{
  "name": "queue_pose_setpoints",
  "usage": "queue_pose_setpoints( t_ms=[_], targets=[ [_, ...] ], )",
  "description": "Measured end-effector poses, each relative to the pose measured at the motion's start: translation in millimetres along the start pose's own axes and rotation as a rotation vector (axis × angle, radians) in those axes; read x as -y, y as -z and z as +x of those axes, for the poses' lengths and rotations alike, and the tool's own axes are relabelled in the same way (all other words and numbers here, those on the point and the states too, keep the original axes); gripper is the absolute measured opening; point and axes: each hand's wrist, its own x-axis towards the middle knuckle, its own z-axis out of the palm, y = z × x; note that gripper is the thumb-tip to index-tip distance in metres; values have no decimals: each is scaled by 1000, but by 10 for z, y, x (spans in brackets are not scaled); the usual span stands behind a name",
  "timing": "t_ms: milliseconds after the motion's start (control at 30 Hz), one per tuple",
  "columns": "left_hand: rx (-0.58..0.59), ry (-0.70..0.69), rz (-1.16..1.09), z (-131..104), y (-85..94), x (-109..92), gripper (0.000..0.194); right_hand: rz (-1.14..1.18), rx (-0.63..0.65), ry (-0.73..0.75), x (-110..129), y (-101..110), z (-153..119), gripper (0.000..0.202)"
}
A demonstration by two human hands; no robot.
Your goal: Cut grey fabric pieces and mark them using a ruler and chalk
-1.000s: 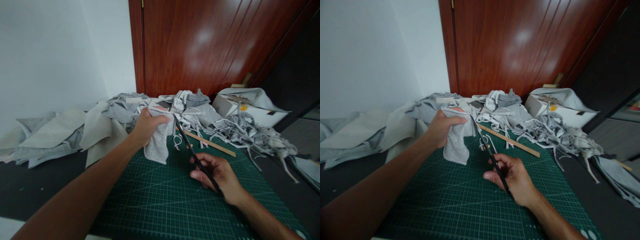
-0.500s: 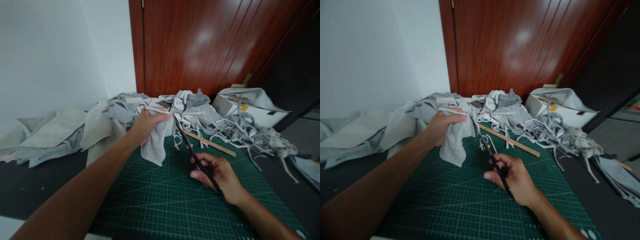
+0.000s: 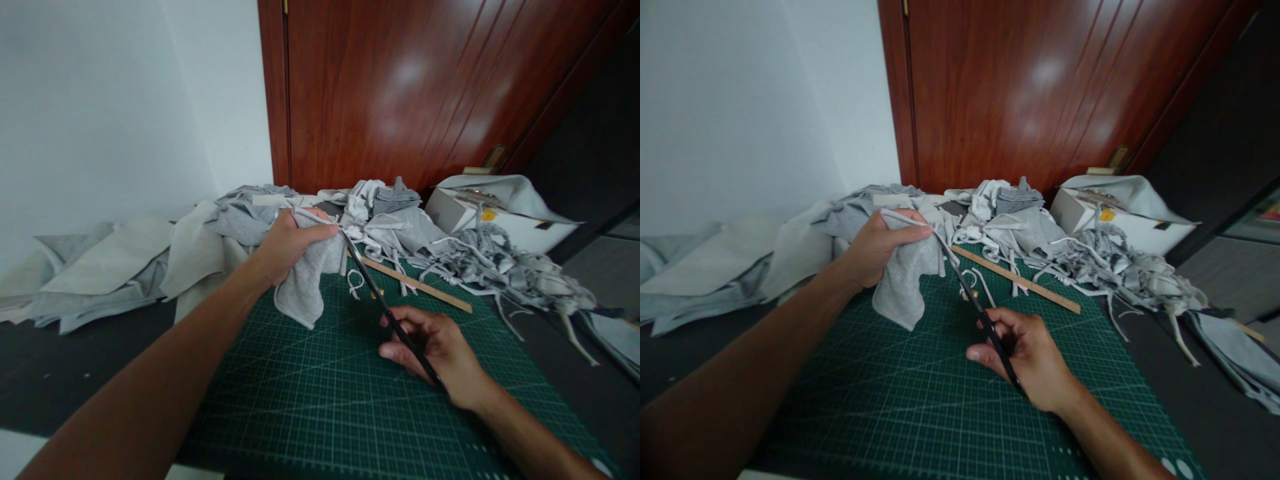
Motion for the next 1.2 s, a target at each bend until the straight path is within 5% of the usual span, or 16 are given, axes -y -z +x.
queue_pose_setpoints(
  t_ms=[533, 1200],
  targets=[
    [48, 45, -64, -6, 85, -9, 26, -73, 49, -15, -26, 14, 5, 36],
    [159, 102, 130, -32, 151, -30, 19, -40, 33, -36, -66, 7, 11, 40]
  ],
)
